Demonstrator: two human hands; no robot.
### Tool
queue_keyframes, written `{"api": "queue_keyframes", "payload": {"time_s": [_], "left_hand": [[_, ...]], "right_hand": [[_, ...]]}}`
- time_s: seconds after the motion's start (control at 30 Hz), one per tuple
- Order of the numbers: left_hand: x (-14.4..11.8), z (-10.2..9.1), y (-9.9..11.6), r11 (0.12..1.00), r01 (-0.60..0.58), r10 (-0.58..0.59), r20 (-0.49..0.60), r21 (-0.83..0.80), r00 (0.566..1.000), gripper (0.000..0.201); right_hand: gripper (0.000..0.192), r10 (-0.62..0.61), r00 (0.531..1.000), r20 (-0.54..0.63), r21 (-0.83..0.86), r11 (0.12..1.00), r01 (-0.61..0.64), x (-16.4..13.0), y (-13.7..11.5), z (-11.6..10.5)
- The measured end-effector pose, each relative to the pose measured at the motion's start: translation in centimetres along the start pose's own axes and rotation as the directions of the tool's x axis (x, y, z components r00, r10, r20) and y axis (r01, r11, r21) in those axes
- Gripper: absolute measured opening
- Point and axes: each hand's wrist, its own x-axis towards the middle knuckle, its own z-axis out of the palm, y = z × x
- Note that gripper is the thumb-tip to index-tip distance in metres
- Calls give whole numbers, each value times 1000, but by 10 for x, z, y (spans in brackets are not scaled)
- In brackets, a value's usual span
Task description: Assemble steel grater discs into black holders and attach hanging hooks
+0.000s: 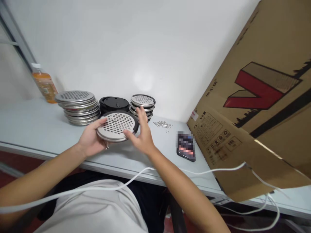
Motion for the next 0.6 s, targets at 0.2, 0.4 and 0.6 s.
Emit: {"api": "queue_keyframes", "payload": {"time_s": [0.2, 0.4, 0.6], "left_hand": [[26, 33, 27, 989, -95, 90, 46, 113, 995, 47], [76, 55, 55, 968, -116, 78, 173, 223, 982, 50], [121, 77, 83, 860, -181, 59, 259, 477, 964, 21]], "right_hand": [[57, 382, 923, 45, 563, 753, -339, 20, 3, -20], [19, 584, 796, 160, 651, 544, -530, 81, -11, -49], [15, 734, 678, -37, 560, 577, -595, 138, 18, -68]]}}
